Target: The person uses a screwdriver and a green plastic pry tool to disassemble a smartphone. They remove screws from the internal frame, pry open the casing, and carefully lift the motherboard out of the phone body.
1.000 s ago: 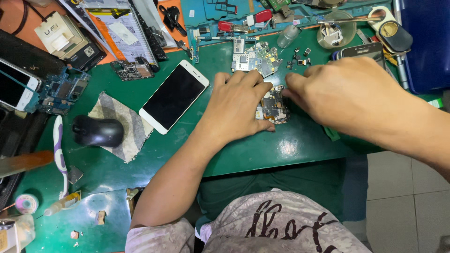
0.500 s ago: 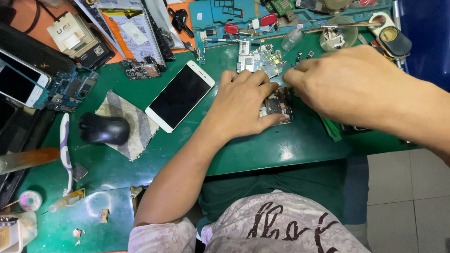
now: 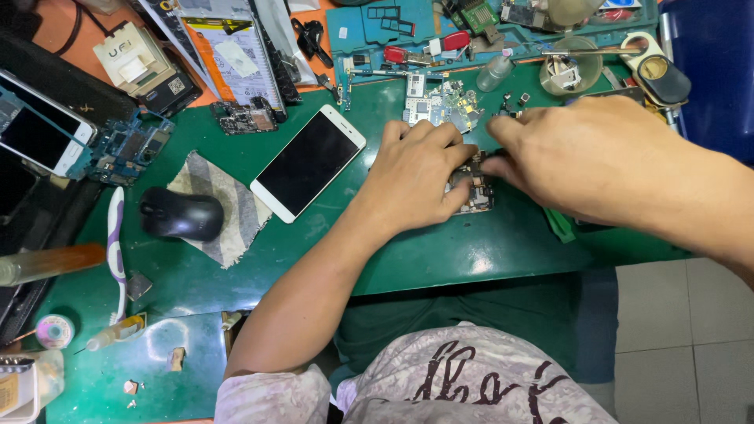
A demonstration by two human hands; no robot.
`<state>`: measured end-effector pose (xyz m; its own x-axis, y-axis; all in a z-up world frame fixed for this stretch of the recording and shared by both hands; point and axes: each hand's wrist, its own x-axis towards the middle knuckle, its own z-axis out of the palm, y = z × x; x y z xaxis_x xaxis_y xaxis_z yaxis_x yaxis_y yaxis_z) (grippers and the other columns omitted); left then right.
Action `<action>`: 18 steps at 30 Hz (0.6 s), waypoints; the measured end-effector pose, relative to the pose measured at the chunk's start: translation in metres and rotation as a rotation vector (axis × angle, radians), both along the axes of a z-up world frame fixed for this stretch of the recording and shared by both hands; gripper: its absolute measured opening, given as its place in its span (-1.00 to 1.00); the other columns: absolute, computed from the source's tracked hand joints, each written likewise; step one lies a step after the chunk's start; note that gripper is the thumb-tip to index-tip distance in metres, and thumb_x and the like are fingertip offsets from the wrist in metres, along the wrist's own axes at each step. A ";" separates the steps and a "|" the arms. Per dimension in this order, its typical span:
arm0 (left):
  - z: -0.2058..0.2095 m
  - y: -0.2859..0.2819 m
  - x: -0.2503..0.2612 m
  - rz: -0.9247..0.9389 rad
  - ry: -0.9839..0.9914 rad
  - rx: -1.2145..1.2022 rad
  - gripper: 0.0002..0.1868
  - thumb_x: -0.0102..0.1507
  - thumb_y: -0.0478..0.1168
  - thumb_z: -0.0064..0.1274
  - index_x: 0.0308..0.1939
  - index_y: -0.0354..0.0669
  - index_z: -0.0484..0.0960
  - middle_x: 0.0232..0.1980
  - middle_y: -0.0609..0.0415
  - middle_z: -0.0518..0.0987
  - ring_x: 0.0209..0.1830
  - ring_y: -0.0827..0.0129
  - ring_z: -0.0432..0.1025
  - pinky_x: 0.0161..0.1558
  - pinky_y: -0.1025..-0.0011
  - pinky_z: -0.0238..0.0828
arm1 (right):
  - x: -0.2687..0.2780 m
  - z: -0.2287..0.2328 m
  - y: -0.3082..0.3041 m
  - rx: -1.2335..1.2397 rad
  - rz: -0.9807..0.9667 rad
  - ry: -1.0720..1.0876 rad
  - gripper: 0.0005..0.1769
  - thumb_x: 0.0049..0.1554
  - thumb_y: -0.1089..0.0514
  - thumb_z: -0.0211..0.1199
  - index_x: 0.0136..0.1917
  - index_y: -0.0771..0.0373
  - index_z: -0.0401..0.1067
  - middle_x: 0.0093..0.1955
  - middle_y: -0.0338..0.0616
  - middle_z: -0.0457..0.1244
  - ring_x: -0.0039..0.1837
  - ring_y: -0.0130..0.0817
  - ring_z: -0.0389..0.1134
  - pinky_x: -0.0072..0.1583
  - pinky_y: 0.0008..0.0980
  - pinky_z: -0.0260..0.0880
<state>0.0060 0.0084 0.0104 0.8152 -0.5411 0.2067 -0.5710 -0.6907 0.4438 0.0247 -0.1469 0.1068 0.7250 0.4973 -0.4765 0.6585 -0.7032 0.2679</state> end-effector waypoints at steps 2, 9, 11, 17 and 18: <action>0.001 -0.001 -0.001 -0.003 -0.003 -0.011 -0.70 0.01 -0.04 -0.15 -0.25 -0.01 0.52 -0.34 0.18 0.38 -0.33 0.21 0.27 -0.32 0.21 0.00 | 0.002 -0.003 -0.005 0.038 0.108 -0.044 -0.74 0.05 -0.11 -0.19 -0.19 0.08 0.15 -0.33 -0.25 0.19 -0.35 -0.13 0.31 -0.44 -0.18 0.26; -0.003 -0.001 0.001 0.004 -0.005 -0.017 -0.71 -0.01 -0.10 -0.15 -0.26 0.00 0.53 -0.34 0.18 0.39 -0.32 0.21 0.28 -0.33 0.21 -0.01 | 0.003 -0.006 -0.011 0.067 0.232 -0.101 -0.87 -0.09 0.14 -0.04 -0.19 -0.01 0.20 -0.32 -0.35 0.11 -0.30 -0.29 0.29 -0.46 -0.25 0.25; -0.005 -0.001 0.002 0.009 -0.011 -0.009 -0.71 0.00 -0.08 -0.15 -0.24 0.00 0.53 -0.33 0.18 0.39 -0.30 0.22 0.28 -0.31 0.21 0.00 | 0.001 -0.004 -0.008 0.003 0.142 -0.088 -0.79 -0.01 -0.07 -0.14 -0.14 -0.02 0.18 -0.34 -0.36 0.19 -0.34 -0.23 0.32 -0.44 -0.25 0.29; -0.011 -0.002 0.003 0.035 -0.035 -0.010 -0.73 0.04 -0.06 -0.09 -0.23 0.03 0.55 -0.33 0.21 0.43 -0.30 0.25 0.29 -0.28 0.23 0.02 | 0.002 -0.006 -0.018 0.060 0.243 -0.137 -0.87 0.02 0.09 -0.08 -0.36 -0.02 0.19 -0.41 -0.40 0.12 -0.29 -0.34 0.28 -0.47 -0.31 0.16; -0.011 -0.002 0.003 0.041 -0.039 -0.009 -0.74 0.05 -0.05 -0.08 -0.24 0.03 0.55 -0.34 0.21 0.44 -0.30 0.24 0.30 -0.28 0.23 0.02 | 0.001 -0.006 -0.018 0.082 0.271 -0.183 -0.87 0.02 0.06 -0.05 -0.37 -0.04 0.19 -0.40 -0.40 0.11 -0.26 -0.36 0.28 -0.46 -0.33 0.18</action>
<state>0.0094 0.0067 -0.0011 0.8276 -0.5057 0.2437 -0.5597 -0.7098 0.4276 0.0255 -0.1654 0.1005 0.6307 0.7151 -0.3013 0.7709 -0.5330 0.3486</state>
